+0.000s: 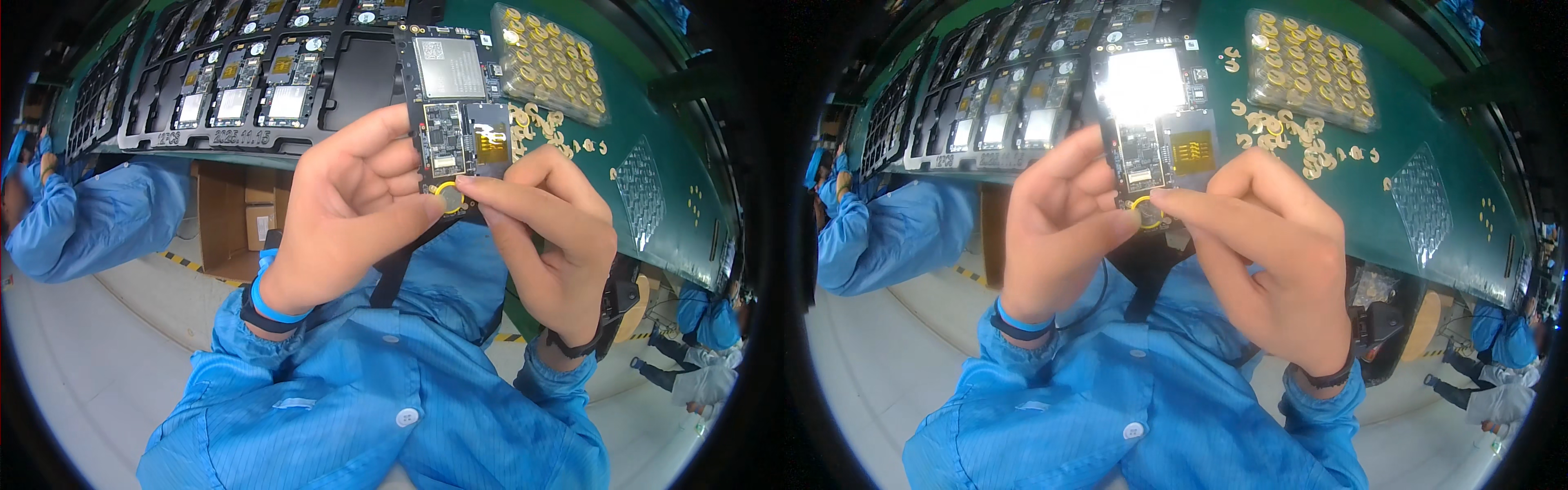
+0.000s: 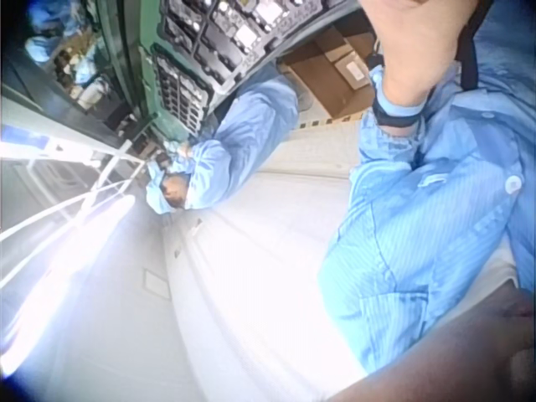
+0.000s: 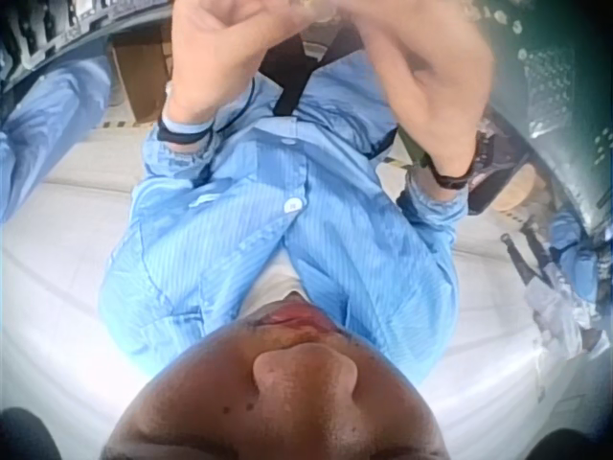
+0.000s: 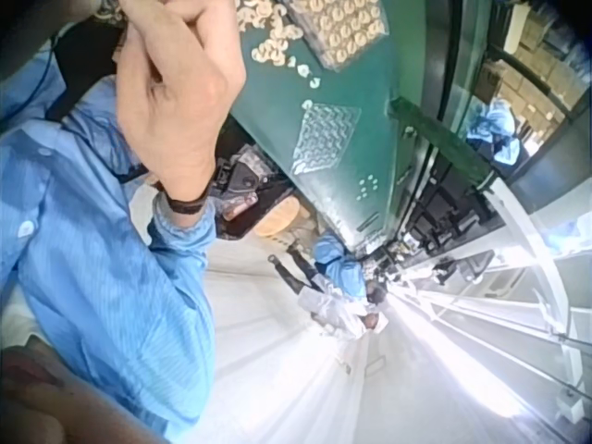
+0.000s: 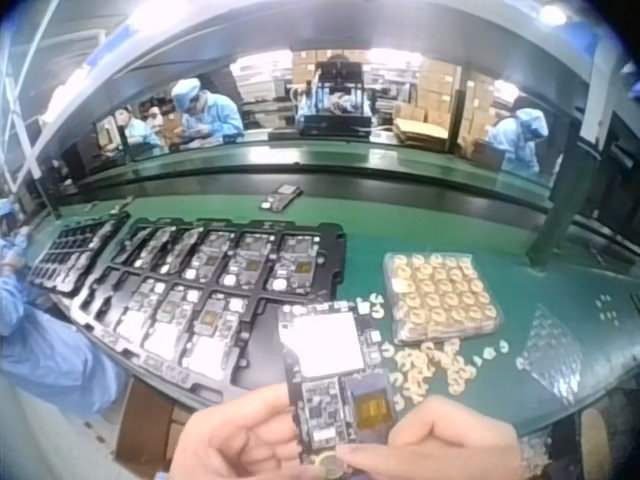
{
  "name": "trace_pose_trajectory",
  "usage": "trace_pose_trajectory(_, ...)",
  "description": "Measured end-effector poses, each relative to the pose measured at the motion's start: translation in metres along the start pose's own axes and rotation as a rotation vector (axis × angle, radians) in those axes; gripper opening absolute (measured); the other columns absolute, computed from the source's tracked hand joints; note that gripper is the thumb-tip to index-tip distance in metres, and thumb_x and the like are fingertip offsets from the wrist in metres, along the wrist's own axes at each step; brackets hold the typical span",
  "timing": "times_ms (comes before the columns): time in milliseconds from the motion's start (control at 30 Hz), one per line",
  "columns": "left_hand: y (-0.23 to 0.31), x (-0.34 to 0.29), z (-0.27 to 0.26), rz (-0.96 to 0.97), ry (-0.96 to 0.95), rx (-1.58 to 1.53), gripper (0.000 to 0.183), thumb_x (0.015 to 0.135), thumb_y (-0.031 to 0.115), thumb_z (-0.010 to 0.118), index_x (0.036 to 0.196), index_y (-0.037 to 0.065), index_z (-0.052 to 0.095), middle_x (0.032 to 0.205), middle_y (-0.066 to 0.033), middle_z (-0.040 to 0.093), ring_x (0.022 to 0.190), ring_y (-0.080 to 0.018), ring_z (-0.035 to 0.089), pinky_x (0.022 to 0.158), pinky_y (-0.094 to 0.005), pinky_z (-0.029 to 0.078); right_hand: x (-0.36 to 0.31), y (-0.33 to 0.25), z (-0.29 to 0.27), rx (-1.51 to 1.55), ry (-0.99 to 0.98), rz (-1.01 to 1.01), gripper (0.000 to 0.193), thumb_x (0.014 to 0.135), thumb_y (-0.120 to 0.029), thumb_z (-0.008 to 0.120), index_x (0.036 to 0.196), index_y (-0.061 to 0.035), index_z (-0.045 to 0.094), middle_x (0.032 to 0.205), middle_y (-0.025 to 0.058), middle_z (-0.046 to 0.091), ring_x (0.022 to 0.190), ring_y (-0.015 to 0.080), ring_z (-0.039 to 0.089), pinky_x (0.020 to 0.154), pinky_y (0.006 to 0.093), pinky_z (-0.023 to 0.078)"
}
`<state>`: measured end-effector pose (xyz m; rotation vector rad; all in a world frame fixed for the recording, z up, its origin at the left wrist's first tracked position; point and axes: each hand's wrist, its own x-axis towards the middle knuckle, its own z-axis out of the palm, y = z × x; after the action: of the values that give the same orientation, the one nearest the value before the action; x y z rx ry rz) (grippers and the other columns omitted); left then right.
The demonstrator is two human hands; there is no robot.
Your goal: Assembling electronic components onto circuit boards on a production line.
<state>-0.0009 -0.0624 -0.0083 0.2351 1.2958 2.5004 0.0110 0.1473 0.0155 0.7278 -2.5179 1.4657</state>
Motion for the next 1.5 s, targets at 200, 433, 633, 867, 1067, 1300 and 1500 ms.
trace_pose_trajectory(200, -0.01, 0.006, 0.001, 0.003, 0.026, -0.071, 0.059, 0.094, -0.019, 0.058, 0.151, -0.012, 0.043, 0.138, -0.0224, 0.065, 0.127, -0.0227, 0.066, 0.107, -0.0332, 0.055, 0.001, 0.007, 0.001, -0.011, 0.025, -0.032, 0.038, 0.086, 0.017, 0.065, 0.115, -0.0024, 0.08, 0.087, 0.0045, 0.053, 0.07, 0.011, 0.052, 0.061, 0.0248, 0.039)
trace_pose_trajectory(433, -0.006, 0.016, 0.0, -0.044, 0.073, 0.02, 0.056, 0.094, -0.017, 0.063, 0.147, -0.008, 0.046, 0.133, -0.0212, 0.069, 0.121, -0.0238, 0.07, 0.104, -0.0335, 0.057, 0.009, 0.006, -0.009, 0.014, 0.094, -0.023, 0.027, 0.088, 0.012, 0.068, 0.11, -0.0007, 0.078, 0.093, 0.0083, 0.061, 0.071, 0.0138, 0.059, 0.061, 0.0268, 0.049)
trace_pose_trajectory(633, -0.009, 0.045, 0.009, -0.009, 0.054, -0.014, 0.061, 0.092, -0.016, 0.067, 0.148, -0.006, 0.044, 0.134, -0.0227, 0.068, 0.122, -0.0263, 0.07, 0.104, -0.037, 0.058, 0.023, 0.025, -0.015, 0.456, 0.174, 0.486, 0.025, 0.097, -0.004, 0.077, 0.118, 0.0062, 0.07, 0.091, 0.0052, 0.074, 0.076, 0.008, 0.068, 0.065, 0.0235, 0.056)
trace_pose_trajectory(867, 0.028, 0.13, -0.012, 0.244, 0.121, 0.487, 0.075, 0.094, 0.015, 0.077, 0.155, -0.006, 0.039, 0.153, -0.0321, 0.051, 0.142, -0.0396, 0.054, 0.114, -0.0453, 0.049, 0.164, 0.127, -0.135, 0.385, 0.157, 0.456, 0.012, 0.102, -0.015, 0.073, 0.099, -0.0036, 0.072, 0.081, -0.0005, 0.069, 0.069, 0.0059, 0.062, 0.062, 0.0213, 0.05)
trace_pose_trajectory(1067, 0.069, 0.25, -0.065, 0.408, 0.42, 1.247, 0.058, 0.085, 0.02, 0.077, 0.134, -0.008, 0.063, 0.13, -0.0289, 0.069, 0.125, -0.0377, 0.066, 0.105, -0.0431, 0.053, 0.231, 0.303, -0.209, 0.119, 0.303, 0.695, 0.019, 0.096, -0.019, 0.079, 0.088, -0.0026, 0.074, 0.077, 0.004, 0.07, 0.067, 0.0114, 0.064, 0.061, 0.0266, 0.051)
trace_pose_trajectory(1300, 0.043, 0.357, -0.139, 0.318, 0.673, 1.455, 0.048, 0.086, 0.023, 0.075, 0.117, -0.011, 0.061, 0.116, -0.0361, 0.071, 0.115, -0.052, 0.067, 0.101, -0.0522, 0.054, 0.213, 0.259, -0.169, -0.934, 0.3, 0.389, 0.025, 0.09, -0.023, 0.08, 0.095, 0.0006, 0.074, 0.098, 0.0235, 0.075, 0.097, 0.0422, 0.073, 0.083, 0.0492, 0.059)
trace_pose_trajectory(1500, 0.025, 0.398, -0.155, 0.279, 0.64, 1.669, 0.05, 0.09, 0.034, 0.078, 0.114, -0.007, 0.062, 0.11, -0.0332, 0.073, 0.111, -0.0509, 0.069, 0.096, -0.0567, 0.055, 0.141, 0.148, -0.126, -0.406, -0.18, 0.092, 0.022, 0.092, -0.021, 0.075, 0.103, -0.0015, 0.075, 0.102, 0.0194, 0.069, 0.093, 0.0395, 0.068, 0.085, 0.0467, 0.056)
